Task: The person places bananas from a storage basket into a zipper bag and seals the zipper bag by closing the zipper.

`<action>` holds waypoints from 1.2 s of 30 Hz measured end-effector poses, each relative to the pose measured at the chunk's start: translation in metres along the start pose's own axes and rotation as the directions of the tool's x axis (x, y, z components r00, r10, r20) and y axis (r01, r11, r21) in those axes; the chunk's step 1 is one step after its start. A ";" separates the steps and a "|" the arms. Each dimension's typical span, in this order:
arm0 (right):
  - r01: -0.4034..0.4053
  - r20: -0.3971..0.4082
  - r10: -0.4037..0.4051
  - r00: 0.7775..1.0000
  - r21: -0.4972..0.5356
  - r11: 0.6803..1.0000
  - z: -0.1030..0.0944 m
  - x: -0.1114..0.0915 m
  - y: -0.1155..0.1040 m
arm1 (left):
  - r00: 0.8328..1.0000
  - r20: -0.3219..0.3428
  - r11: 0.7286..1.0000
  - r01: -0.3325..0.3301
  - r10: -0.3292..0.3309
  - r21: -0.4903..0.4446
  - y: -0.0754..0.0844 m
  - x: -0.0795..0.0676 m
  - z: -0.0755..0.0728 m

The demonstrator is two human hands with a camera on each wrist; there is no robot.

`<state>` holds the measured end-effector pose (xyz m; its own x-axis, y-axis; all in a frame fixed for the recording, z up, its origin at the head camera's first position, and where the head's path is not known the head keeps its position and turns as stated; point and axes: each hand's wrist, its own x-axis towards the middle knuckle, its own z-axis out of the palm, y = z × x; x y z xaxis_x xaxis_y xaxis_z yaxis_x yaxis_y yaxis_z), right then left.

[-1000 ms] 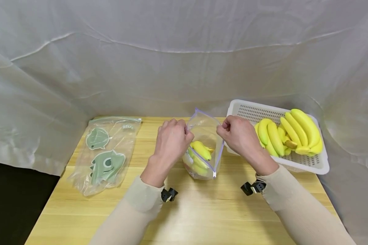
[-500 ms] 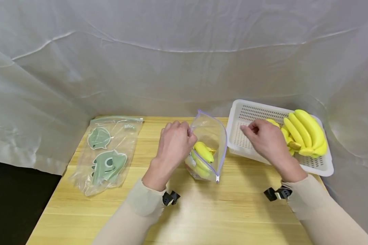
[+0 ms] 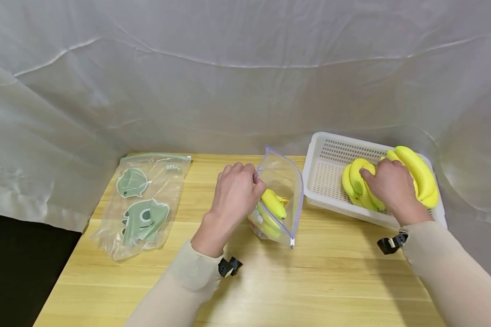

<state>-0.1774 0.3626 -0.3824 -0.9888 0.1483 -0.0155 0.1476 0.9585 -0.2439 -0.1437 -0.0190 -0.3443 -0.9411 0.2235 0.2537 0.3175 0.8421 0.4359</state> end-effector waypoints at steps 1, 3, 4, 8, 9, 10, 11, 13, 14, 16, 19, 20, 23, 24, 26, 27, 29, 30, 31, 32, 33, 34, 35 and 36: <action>-0.002 0.017 0.002 1.000 -0.013 1.000 0.002 0.003 0.000 | 1.000 0.000 1.000 0.000 0.000 0.000 0.000 0.000 0.000; -0.007 0.052 0.009 0.999 -0.053 0.999 0.005 0.009 0.000 | 1.000 -0.001 1.000 -0.001 0.001 0.000 0.001 0.000 0.000; -0.016 0.069 0.020 0.997 -0.069 0.997 0.007 0.012 -0.001 | 1.000 -0.001 1.000 0.000 0.000 -0.001 0.001 0.000 0.000; -0.019 0.106 0.033 0.994 -0.134 0.991 0.016 0.021 -0.004 | 1.000 0.000 1.000 0.003 -0.003 0.000 0.001 0.000 0.001; -0.021 0.112 0.037 0.993 -0.139 0.990 0.018 0.023 -0.004 | 1.000 0.000 1.000 0.003 -0.003 0.000 0.001 0.000 0.001; -0.027 0.120 0.044 0.992 -0.141 0.990 0.019 0.025 -0.004 | 1.000 0.001 1.000 0.003 -0.003 0.000 0.001 0.000 0.001; -0.025 0.126 0.043 0.991 -0.146 0.989 0.021 0.026 -0.004 | 1.000 0.002 1.000 0.003 -0.003 0.000 0.001 0.000 0.002; -0.031 0.145 0.051 0.988 -0.141 0.989 0.024 0.029 -0.003 | 1.000 0.003 1.000 0.004 -0.004 -0.001 0.001 0.000 0.003; -0.036 0.152 0.058 0.987 -0.142 0.989 0.025 0.030 -0.003 | 1.000 0.005 1.000 0.004 -0.004 0.000 0.001 0.000 0.003; -0.046 0.163 0.069 0.984 -0.142 0.989 0.027 0.033 -0.001 | 1.000 0.008 1.000 0.004 -0.004 0.001 0.001 0.000 0.003; -0.071 0.171 0.093 0.981 -0.132 0.989 0.029 0.036 0.000 | 1.000 0.011 1.000 0.007 -0.007 0.004 0.001 -0.001 0.003; -0.079 0.173 0.101 0.980 -0.128 0.989 0.029 0.037 0.000 | 1.000 0.012 1.000 0.009 -0.009 0.004 0.000 -0.001 0.003; -0.096 0.182 0.114 0.977 -0.107 0.990 0.030 0.038 0.000 | 1.000 0.017 1.000 0.013 -0.013 0.005 0.000 0.000 0.003; -0.094 0.186 0.112 0.976 -0.099 0.991 0.030 0.038 0.000 | 1.000 0.018 1.000 0.015 -0.015 0.005 0.000 0.000 0.003; -0.095 0.197 0.110 0.974 -0.081 0.992 0.030 0.038 -0.002 | 1.000 0.023 1.000 0.016 -0.016 0.003 0.000 0.000 0.003; -0.094 0.203 0.106 0.973 -0.069 0.993 0.029 0.037 -0.003 | 1.000 0.025 1.000 0.016 -0.016 0.002 0.000 0.000 0.003; -0.086 0.227 0.092 0.970 -0.036 0.996 0.027 0.036 -0.006 | 0.999 0.028 1.000 0.017 -0.017 -0.001 0.000 0.000 0.004; -0.080 0.240 0.080 0.967 -0.009 0.997 0.025 0.036 -0.008 | 0.999 0.029 1.000 0.017 -0.017 -0.002 0.000 0.000 0.004; -0.076 0.253 0.070 0.965 0.012 0.997 0.023 0.035 -0.009 | 0.999 0.029 1.000 0.018 -0.017 -0.003 -0.001 0.000 0.004; -0.073 0.269 0.061 0.961 0.034 0.997 0.021 0.036 -0.010 | 0.999 0.030 1.000 0.018 -0.018 -0.004 -0.001 0.000 0.004; -0.070 0.289 0.049 0.956 0.064 0.996 0.018 0.036 -0.011 | 0.999 0.031 1.000 0.019 -0.019 -0.005 -0.001 0.000 0.004; -0.061 0.306 0.031 0.952 0.090 0.994 0.016 0.036 -0.011 | 0.999 0.032 1.000 0.021 -0.021 -0.005 -0.001 0.000 0.004; -0.052 0.324 0.014 0.946 0.109 0.993 0.013 0.037 -0.011 | 0.999 0.033 1.000 0.022 -0.022 -0.005 -0.001 0.000 0.004; -0.046 0.344 0.000 0.939 0.126 0.991 0.010 0.037 -0.010 | 0.999 0.033 1.000 0.024 -0.024 -0.005 -0.001 0.000 0.004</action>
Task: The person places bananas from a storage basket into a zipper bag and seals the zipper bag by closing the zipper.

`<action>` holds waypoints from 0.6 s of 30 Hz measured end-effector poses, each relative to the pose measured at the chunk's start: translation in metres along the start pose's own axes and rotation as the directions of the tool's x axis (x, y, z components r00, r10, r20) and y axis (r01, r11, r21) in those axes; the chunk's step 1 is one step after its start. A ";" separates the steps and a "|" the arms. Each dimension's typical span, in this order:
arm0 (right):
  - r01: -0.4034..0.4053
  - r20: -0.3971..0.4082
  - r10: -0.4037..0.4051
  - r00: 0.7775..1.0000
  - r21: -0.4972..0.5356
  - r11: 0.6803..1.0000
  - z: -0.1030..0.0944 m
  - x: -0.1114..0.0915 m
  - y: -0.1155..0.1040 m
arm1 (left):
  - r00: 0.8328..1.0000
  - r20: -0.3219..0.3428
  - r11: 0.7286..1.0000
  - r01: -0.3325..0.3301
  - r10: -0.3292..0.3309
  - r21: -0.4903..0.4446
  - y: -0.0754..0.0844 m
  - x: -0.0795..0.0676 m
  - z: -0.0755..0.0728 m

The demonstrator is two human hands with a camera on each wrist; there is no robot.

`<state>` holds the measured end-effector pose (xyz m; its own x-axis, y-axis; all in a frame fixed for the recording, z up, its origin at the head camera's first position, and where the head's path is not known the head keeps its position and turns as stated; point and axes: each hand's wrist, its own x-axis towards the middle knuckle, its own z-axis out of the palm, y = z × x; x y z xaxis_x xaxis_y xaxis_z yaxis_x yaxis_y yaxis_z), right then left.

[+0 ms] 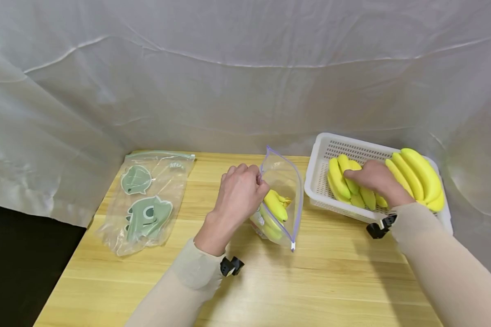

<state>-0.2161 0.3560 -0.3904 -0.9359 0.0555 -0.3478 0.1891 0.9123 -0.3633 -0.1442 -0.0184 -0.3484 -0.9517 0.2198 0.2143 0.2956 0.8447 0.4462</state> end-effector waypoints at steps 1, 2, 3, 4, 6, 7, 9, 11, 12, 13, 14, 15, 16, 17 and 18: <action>0.008 0.024 -0.008 1.000 0.012 1.000 -0.003 0.000 0.001 | 1.000 0.000 1.000 0.002 -0.002 0.001 0.000 0.000 0.000; 0.017 0.049 -0.018 0.999 0.030 0.999 -0.005 0.000 0.003 | 1.000 0.001 1.000 0.004 -0.004 0.001 0.000 0.000 0.000; 0.025 0.072 -0.029 0.997 0.051 0.998 -0.007 0.001 0.005 | 1.000 0.002 1.000 0.007 -0.007 0.002 0.000 0.000 -0.001; 0.032 0.088 -0.038 0.995 0.065 0.997 -0.009 0.001 0.008 | 1.000 0.003 1.000 0.007 -0.007 0.001 0.000 0.000 -0.001; 0.041 0.105 -0.050 0.993 0.094 0.995 -0.010 0.002 0.015 | 1.000 0.007 1.000 0.010 -0.010 0.001 0.000 0.000 -0.001; 0.044 0.102 -0.055 0.993 0.106 0.993 -0.010 0.003 0.018 | 1.000 0.009 1.000 0.012 -0.012 0.001 0.000 0.000 0.000; 0.055 0.079 -0.064 0.995 0.110 0.992 -0.009 0.004 0.022 | 1.000 0.012 1.000 0.014 -0.014 0.002 -0.001 0.000 0.000; 0.076 0.025 -0.079 0.997 0.089 0.993 -0.006 0.004 0.023 | 1.000 0.013 1.000 0.016 -0.016 0.004 -0.001 0.000 0.000; 0.078 -0.002 -0.078 0.997 0.082 0.994 -0.005 0.004 0.023 | 1.000 0.013 1.000 0.016 -0.016 0.004 -0.001 0.000 0.000; 0.072 -0.026 -0.070 0.997 0.080 0.994 -0.004 0.004 0.023 | 1.000 0.013 1.000 0.016 -0.016 0.004 -0.001 0.000 0.000; 0.066 -0.052 -0.062 0.997 0.077 0.995 -0.002 0.004 0.023 | 1.000 0.015 1.000 0.016 -0.016 0.004 -0.001 0.000 0.000; 0.063 -0.076 -0.057 0.995 0.072 0.995 -0.001 0.004 0.022 | 1.000 0.016 1.000 0.016 -0.016 0.002 -0.001 0.000 -0.001; 0.056 -0.095 -0.049 0.994 0.070 0.996 0.001 0.004 0.022 | 1.000 0.018 1.000 0.017 -0.017 0.001 -0.001 0.000 -0.001; 0.044 -0.102 -0.037 0.994 0.071 0.997 0.002 0.004 0.022 | 1.000 0.020 1.000 0.017 -0.017 0.000 -0.001 0.000 0.000; 0.033 -0.108 -0.026 0.994 0.065 0.997 0.004 0.005 0.022 | 1.000 0.021 1.000 0.018 -0.018 -0.001 0.000 0.000 0.000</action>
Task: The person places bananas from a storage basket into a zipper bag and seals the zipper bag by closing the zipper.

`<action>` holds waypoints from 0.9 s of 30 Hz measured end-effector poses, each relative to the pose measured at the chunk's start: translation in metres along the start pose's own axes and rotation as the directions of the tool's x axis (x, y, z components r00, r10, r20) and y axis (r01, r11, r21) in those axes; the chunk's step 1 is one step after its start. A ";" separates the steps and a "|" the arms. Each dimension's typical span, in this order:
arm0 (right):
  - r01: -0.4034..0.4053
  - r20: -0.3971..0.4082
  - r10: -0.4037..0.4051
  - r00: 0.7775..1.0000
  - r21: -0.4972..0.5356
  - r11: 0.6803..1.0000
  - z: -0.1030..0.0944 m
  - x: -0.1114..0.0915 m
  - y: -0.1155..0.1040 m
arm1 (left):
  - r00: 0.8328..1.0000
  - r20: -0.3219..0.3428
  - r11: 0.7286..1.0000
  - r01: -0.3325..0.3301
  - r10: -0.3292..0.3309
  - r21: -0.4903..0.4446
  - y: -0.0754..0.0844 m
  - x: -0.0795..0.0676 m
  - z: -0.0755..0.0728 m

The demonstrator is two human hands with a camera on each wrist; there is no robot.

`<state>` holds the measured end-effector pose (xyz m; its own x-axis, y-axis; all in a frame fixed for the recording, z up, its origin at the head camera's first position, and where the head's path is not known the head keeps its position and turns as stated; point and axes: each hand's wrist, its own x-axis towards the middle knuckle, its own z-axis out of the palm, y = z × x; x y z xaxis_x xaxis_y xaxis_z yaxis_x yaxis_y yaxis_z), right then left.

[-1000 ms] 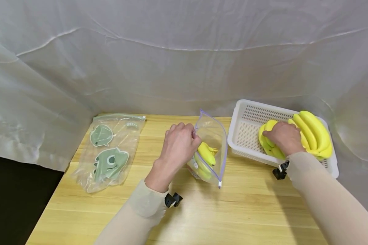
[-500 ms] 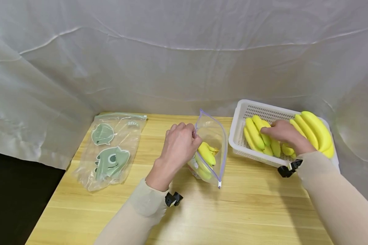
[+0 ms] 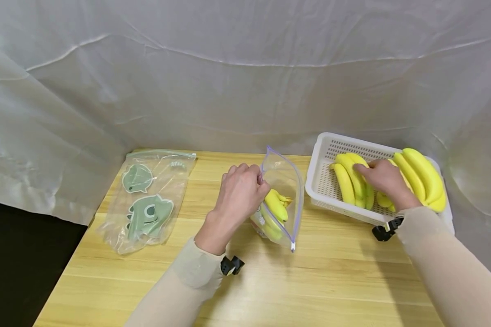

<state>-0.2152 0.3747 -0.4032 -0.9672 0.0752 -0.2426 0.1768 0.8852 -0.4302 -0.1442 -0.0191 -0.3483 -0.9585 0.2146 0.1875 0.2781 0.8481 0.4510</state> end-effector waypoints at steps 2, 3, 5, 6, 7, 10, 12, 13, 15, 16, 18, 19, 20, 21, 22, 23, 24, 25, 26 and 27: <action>-0.017 -0.001 0.017 1.000 -0.012 1.000 0.002 0.000 -0.001 | 1.000 0.002 1.000 0.002 -0.002 0.001 0.000 0.000 0.000; -0.024 0.003 0.024 1.000 -0.023 0.999 0.002 0.000 -0.003 | 1.000 0.002 1.000 0.003 -0.003 0.000 0.000 0.000 0.000; -0.036 0.008 0.037 0.999 -0.045 0.998 0.003 0.000 -0.006 | 1.000 0.001 1.000 0.004 -0.004 0.002 0.001 0.000 0.000; -0.041 0.008 0.041 0.999 -0.057 0.998 0.004 0.000 -0.007 | 1.000 0.000 1.000 0.004 -0.004 0.002 0.001 0.000 0.000; -0.044 0.006 0.045 0.999 -0.067 0.997 0.004 0.000 -0.009 | 1.000 0.000 1.000 0.003 -0.003 0.003 0.001 0.000 0.000; -0.055 0.004 0.056 0.998 -0.094 0.994 0.006 0.001 -0.013 | 1.000 -0.003 1.000 0.001 -0.001 0.006 0.001 0.000 0.000; -0.067 0.007 0.068 0.998 -0.099 0.993 0.006 0.001 -0.015 | 1.000 -0.005 1.000 -0.001 0.001 0.006 0.002 0.000 0.000; -0.074 0.011 0.075 0.997 -0.098 0.992 0.006 0.002 -0.016 | 1.000 -0.006 1.000 -0.002 0.002 0.006 0.002 0.000 0.000; -0.083 0.017 0.085 0.996 -0.093 0.992 0.006 0.003 -0.017 | 1.000 -0.007 1.000 -0.002 0.003 0.005 0.002 0.000 -0.001; -0.086 0.020 0.088 0.996 -0.092 0.992 0.006 0.003 -0.018 | 1.000 -0.008 1.000 -0.002 0.002 0.005 0.002 0.000 -0.001; -0.087 0.021 0.089 0.996 -0.093 0.992 0.006 0.004 -0.018 | 1.000 -0.008 1.000 -0.002 0.002 0.004 0.002 0.000 -0.001; -0.086 0.022 0.088 0.996 -0.091 0.992 0.006 0.005 -0.018 | 1.000 -0.008 1.000 -0.001 0.001 0.003 0.002 0.001 -0.001; -0.085 0.022 0.088 0.996 -0.091 0.992 0.007 0.005 -0.018 | 1.000 -0.008 1.000 -0.001 0.001 0.002 0.002 0.000 -0.001; -0.086 0.020 0.088 0.996 -0.092 0.992 0.007 0.006 -0.018 | 1.000 -0.008 1.000 -0.002 0.002 0.001 0.001 0.000 -0.001; -0.086 0.014 0.087 0.996 -0.094 0.992 0.007 0.006 -0.019 | 1.000 -0.007 1.000 -0.002 0.002 -0.001 0.001 0.000 -0.001; -0.084 0.006 0.085 0.996 -0.101 0.991 0.007 0.006 -0.019 | 1.000 -0.006 1.000 -0.002 0.002 -0.001 0.001 0.000 -0.001; -0.080 -0.011 0.079 0.997 -0.110 0.991 0.008 0.006 -0.021 | 1.000 -0.005 1.000 -0.001 0.001 -0.001 0.000 -0.001 -0.001; -0.078 -0.031 0.075 0.997 -0.117 0.990 0.008 0.006 -0.022 | 1.000 -0.005 1.000 0.001 -0.001 0.000 0.000 -0.001 -0.001; -0.076 -0.054 0.070 0.996 -0.125 0.989 0.008 0.005 -0.024 | 1.000 -0.005 1.000 0.003 -0.003 0.002 -0.001 -0.002 -0.001; -0.067 -0.079 0.057 0.995 -0.139 0.988 0.007 0.004 -0.027 | 1.000 -0.006 1.000 0.004 -0.004 0.003 -0.001 -0.002 -0.001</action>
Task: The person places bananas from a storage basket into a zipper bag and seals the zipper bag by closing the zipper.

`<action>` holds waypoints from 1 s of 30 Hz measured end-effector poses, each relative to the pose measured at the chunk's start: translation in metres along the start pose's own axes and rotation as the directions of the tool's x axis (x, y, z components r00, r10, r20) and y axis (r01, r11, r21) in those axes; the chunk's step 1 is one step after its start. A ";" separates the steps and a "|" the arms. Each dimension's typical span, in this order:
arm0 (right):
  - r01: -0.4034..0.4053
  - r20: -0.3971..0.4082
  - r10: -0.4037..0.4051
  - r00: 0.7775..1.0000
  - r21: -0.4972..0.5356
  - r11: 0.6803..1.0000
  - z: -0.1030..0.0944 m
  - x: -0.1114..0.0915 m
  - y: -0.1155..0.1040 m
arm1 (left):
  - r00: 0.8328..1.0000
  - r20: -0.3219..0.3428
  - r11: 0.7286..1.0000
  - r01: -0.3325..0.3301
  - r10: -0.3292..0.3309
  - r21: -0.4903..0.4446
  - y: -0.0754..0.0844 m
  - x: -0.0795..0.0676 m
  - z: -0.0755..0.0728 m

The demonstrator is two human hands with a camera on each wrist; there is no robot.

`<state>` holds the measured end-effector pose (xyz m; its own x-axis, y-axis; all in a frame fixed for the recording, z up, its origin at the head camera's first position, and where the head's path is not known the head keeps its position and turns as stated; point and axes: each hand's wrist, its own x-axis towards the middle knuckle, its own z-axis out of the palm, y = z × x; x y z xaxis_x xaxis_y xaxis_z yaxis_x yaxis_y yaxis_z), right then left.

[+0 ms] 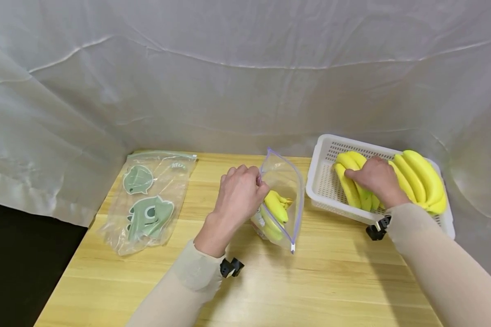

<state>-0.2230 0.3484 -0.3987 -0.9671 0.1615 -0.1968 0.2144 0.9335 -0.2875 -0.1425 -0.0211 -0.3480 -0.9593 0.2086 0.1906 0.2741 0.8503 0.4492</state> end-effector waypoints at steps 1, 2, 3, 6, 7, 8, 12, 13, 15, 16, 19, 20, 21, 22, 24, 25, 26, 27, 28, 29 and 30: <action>0.013 -0.029 -0.014 0.999 -0.018 1.000 -0.001 -0.001 -0.002 | 1.000 -0.001 1.000 0.001 -0.001 0.001 0.000 0.000 0.000; 0.026 -0.058 -0.028 0.998 -0.035 0.999 -0.003 -0.002 -0.004 | 1.000 -0.002 1.000 0.002 -0.002 0.003 -0.001 -0.001 0.000; 0.043 -0.088 -0.048 0.995 -0.052 0.998 -0.005 -0.004 -0.007 | 1.000 -0.005 1.000 0.002 -0.002 0.003 -0.001 -0.001 0.000; 0.081 -0.150 -0.098 0.984 -0.118 0.990 -0.012 -0.009 -0.014 | 1.000 -0.009 1.000 0.002 -0.002 0.002 -0.001 -0.002 0.000; 0.089 -0.165 -0.111 0.980 -0.136 0.987 -0.015 -0.011 -0.016 | 1.000 -0.010 1.000 0.002 -0.002 0.003 -0.001 -0.002 0.000; 0.092 -0.177 -0.118 0.977 -0.151 0.984 -0.017 -0.013 -0.018 | 1.000 -0.012 1.000 0.000 0.000 0.003 -0.002 -0.002 0.000; 0.107 -0.207 -0.144 0.968 -0.179 0.978 -0.029 -0.024 -0.027 | 1.000 -0.022 1.000 -0.009 0.009 0.005 -0.002 -0.001 0.000; 0.109 -0.214 -0.147 0.966 -0.180 0.978 -0.032 -0.028 -0.030 | 1.000 -0.025 1.000 -0.012 0.012 0.005 -0.001 -0.001 0.000; 0.112 -0.218 -0.149 0.964 -0.172 0.979 -0.041 -0.035 -0.036 | 0.999 -0.032 1.000 -0.016 0.017 0.006 -0.001 -0.001 -0.001; 0.115 -0.220 -0.150 0.964 -0.167 0.979 -0.046 -0.040 -0.040 | 0.999 -0.035 1.000 -0.018 0.019 0.006 -0.001 -0.001 -0.001; 0.113 -0.221 -0.144 0.965 -0.147 0.983 -0.063 -0.055 -0.053 | 0.999 -0.038 1.000 -0.021 0.021 0.007 -0.001 -0.001 -0.001; 0.112 -0.222 -0.141 0.965 -0.138 0.984 -0.068 -0.061 -0.058 | 0.999 -0.038 1.000 -0.023 0.023 0.007 -0.001 -0.001 -0.001; 0.116 -0.224 -0.144 0.964 -0.131 0.985 -0.074 -0.067 -0.063 | 0.999 -0.037 1.000 -0.024 0.024 0.006 -0.001 -0.001 -0.001; 0.122 -0.232 -0.148 0.961 -0.125 0.985 -0.078 -0.073 -0.069 | 0.999 -0.036 1.000 -0.025 0.025 0.006 -0.001 -0.001 -0.001; 0.138 -0.237 -0.161 0.958 -0.111 0.984 -0.087 -0.087 -0.081 | 0.999 -0.033 1.000 -0.026 0.026 0.004 0.000 -0.001 0.000; 0.151 -0.237 -0.172 0.956 -0.106 0.983 -0.091 -0.094 -0.088 | 0.999 -0.031 1.000 -0.026 0.026 0.003 0.000 -0.001 -0.001; 0.165 -0.232 -0.183 0.955 -0.098 0.981 -0.095 -0.101 -0.095 | 0.999 -0.030 1.000 -0.027 0.027 0.002 0.001 -0.001 0.000; 0.179 -0.223 -0.196 0.955 -0.092 0.980 -0.098 -0.108 -0.102 | 0.999 -0.028 1.000 -0.027 0.027 0.002 0.001 -0.001 -0.001; 0.193 -0.217 -0.207 0.954 -0.087 0.977 -0.101 -0.116 -0.108 | 0.999 -0.025 1.000 -0.027 0.027 0.001 0.002 -0.001 -0.001; 0.207 -0.208 -0.220 0.953 -0.082 0.975 -0.104 -0.123 -0.115 | 0.999 -0.023 1.000 -0.027 0.027 0.001 0.003 -0.001 -0.001; 0.219 -0.203 -0.230 0.952 -0.076 0.973 -0.106 -0.130 -0.122 | 0.999 -0.020 1.000 -0.026 0.026 0.000 0.003 -0.001 -0.001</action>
<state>-0.1384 0.2478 -0.2384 -0.9976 0.0044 0.0694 -0.0132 0.9678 -0.2514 -0.1402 -0.0188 -0.3461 -0.9501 0.2211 0.2198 0.2993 0.8445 0.4440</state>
